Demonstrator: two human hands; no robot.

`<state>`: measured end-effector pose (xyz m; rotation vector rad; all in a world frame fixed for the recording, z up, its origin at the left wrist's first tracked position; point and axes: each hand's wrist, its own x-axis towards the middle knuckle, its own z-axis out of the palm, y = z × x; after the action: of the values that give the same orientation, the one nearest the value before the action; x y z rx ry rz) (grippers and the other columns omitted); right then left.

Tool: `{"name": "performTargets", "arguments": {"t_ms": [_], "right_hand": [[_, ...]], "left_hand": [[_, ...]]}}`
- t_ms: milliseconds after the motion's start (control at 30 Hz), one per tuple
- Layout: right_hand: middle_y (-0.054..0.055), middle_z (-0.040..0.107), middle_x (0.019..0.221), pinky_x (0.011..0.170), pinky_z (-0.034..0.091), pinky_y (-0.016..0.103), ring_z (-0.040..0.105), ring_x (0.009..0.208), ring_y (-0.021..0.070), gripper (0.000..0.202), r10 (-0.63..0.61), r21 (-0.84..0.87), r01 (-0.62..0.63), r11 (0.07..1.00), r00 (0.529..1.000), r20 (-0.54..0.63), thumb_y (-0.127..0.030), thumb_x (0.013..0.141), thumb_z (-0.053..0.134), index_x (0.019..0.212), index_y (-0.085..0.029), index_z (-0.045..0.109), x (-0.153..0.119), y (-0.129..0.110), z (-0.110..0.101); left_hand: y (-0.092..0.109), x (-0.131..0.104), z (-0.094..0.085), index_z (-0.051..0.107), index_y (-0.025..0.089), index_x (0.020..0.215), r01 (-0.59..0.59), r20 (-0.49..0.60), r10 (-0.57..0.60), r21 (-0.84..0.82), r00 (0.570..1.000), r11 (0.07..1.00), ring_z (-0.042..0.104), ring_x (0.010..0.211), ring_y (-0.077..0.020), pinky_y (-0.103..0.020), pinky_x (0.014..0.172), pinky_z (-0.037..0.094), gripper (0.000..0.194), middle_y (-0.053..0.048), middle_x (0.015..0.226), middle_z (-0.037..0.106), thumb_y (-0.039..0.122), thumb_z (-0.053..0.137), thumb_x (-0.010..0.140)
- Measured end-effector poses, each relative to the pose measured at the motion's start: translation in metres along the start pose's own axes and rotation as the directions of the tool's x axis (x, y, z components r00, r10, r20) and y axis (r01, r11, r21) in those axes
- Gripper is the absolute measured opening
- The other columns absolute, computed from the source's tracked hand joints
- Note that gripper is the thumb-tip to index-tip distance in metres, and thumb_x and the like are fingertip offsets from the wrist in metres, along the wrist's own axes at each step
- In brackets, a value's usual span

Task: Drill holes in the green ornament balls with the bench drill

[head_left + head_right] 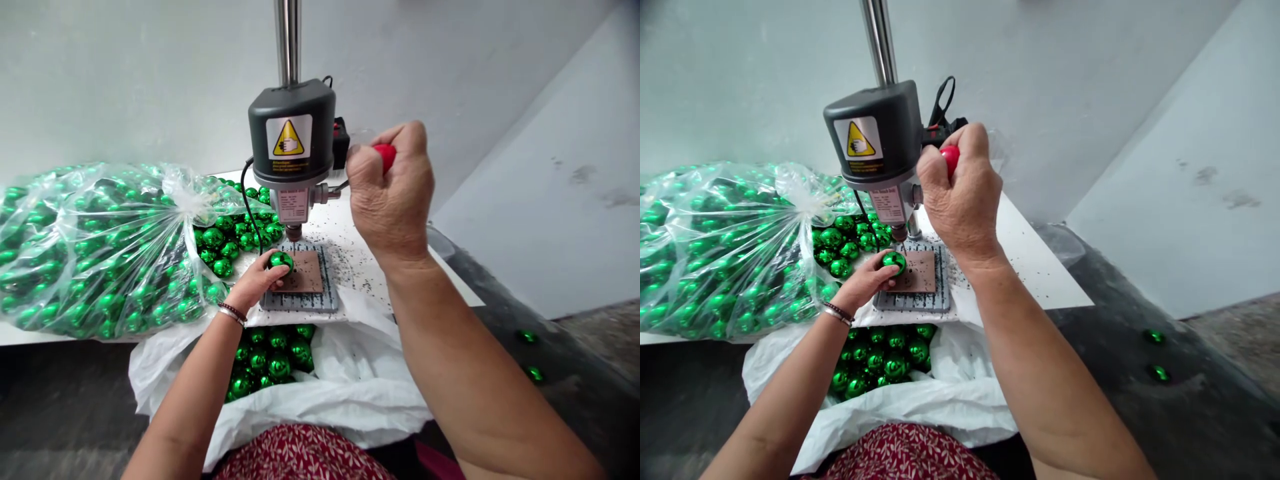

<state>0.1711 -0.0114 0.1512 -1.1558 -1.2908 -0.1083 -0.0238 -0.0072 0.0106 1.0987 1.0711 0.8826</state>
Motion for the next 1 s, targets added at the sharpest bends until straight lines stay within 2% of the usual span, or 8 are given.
{"name": "performTargets", "arguments": {"t_ms": [167, 300, 400, 467, 533, 633, 800, 1000], "right_hand": [[-0.004, 0.049, 0.074, 0.067, 0.046, 0.02, 0.048, 0.067, 0.0045, 0.018, 0.013, -0.039, -0.011, 0.999, 0.999, 0.037, -0.033, 0.093, 0.051, 0.085, -0.02, 0.042, 0.001, 0.002, 0.0], [-0.002, 0.051, 0.076, 0.065, 0.045, 0.02, 0.048, 0.068, 0.0044, 0.021, 0.0, -0.062, 0.003, 0.998, 0.999, 0.038, -0.037, 0.094, 0.049, 0.085, -0.02, 0.042, 0.001, 0.004, 0.001], [-0.003, 0.05, 0.074, 0.064, 0.044, 0.021, 0.048, 0.068, 0.0047, 0.021, -0.008, -0.078, 0.011, 0.997, 0.999, 0.037, -0.037, 0.095, 0.048, 0.085, -0.02, 0.042, 0.0, 0.003, 0.0], [-0.003, 0.049, 0.074, 0.065, 0.045, 0.022, 0.049, 0.069, 0.005, 0.02, -0.008, -0.084, 0.012, 0.996, 0.999, 0.039, -0.037, 0.095, 0.048, 0.085, -0.02, 0.043, 0.0, 0.002, -0.001], [-0.003, 0.049, 0.074, 0.065, 0.045, 0.022, 0.05, 0.07, 0.0052, 0.02, -0.008, -0.084, 0.012, 0.996, 0.999, 0.044, -0.037, 0.095, 0.048, 0.086, -0.02, 0.043, 0.0, 0.002, -0.002], [-0.002, 0.05, 0.075, 0.065, 0.045, 0.022, 0.051, 0.072, 0.0056, 0.02, -0.006, -0.078, 0.01, 0.997, 0.998, 0.055, -0.038, 0.095, 0.048, 0.087, -0.02, 0.044, -0.001, 0.004, -0.002], [-0.001, 0.054, 0.08, 0.066, 0.045, 0.023, 0.054, 0.076, 0.0069, 0.021, -0.031, -0.06, 0.034, 0.998, 0.998, 0.047, -0.041, 0.094, 0.048, 0.089, -0.021, 0.046, -0.007, 0.009, -0.003], [-0.002, 0.054, 0.077, 0.061, 0.042, 0.023, 0.049, 0.067, 0.0066, 0.022, -0.015, -0.08, 0.019, 0.997, 0.998, 0.053, -0.043, 0.092, 0.048, 0.088, -0.021, 0.047, -0.016, 0.008, -0.008]], "left_hand": [[0.001, 0.009, 0.004, 0.058, 0.018, 0.127, -0.003, -0.028, 0.013, 0.321, 1.0, 0.947, 0.054, 0.055, -0.007, -0.017, 0.047, 0.04, 0.052, 0.0, 0.082, 0.061, 0.038, 0.068, 0.08], [0.005, 0.011, 0.006, 0.057, 0.02, 0.132, -0.003, -0.019, 0.014, 0.492, 1.0, 0.871, 0.055, 0.056, -0.0089, -0.019, 0.05, 0.042, 0.055, 0.0, 0.083, 0.065, 0.04, 0.065, 0.081], [0.013, 0.011, 0.012, 0.059, 0.021, 0.133, -0.006, -0.033, 0.036, 0.649, 0.999, 0.761, 0.06, 0.067, -0.0124, -0.022, 0.06, 0.047, 0.057, -0.002, 0.095, 0.07, 0.042, 0.066, 0.08], [0.02, 0.011, 0.016, 0.06, 0.021, 0.133, -0.013, -0.046, 0.07, 0.747, 0.996, 0.665, 0.064, 0.08, -0.0162, -0.024, 0.071, 0.05, 0.059, -0.004, 0.103, 0.072, 0.041, 0.069, 0.078], [0.025, 0.011, 0.02, 0.06, 0.019, 0.133, -0.021, -0.042, 0.09, 0.794, 0.995, 0.608, 0.064, 0.092, -0.0191, -0.026, 0.082, 0.049, 0.062, -0.004, 0.109, 0.072, 0.039, 0.072, 0.076], [0.026, 0.012, 0.023, 0.06, 0.018, 0.134, -0.022, -0.034, 0.079, 0.783, 0.996, 0.622, 0.064, 0.097, -0.0201, -0.027, 0.087, 0.048, 0.064, -0.005, 0.112, 0.072, 0.038, 0.073, 0.075], [0.018, 0.013, 0.026, 0.067, 0.02, 0.123, -0.04, -0.057, 0.109, 0.691, 0.992, 0.722, 0.064, 0.088, -0.017, -0.024, 0.08, 0.049, 0.055, 0.0, 0.099, 0.074, 0.036, 0.076, 0.071], [0.011, 0.013, 0.03, 0.067, 0.019, 0.122, -0.075, -0.054, 0.151, 0.677, 0.987, 0.732, 0.063, 0.081, -0.0158, -0.024, 0.075, 0.048, 0.055, 0.001, 0.094, 0.073, 0.036, 0.075, 0.071]]}}
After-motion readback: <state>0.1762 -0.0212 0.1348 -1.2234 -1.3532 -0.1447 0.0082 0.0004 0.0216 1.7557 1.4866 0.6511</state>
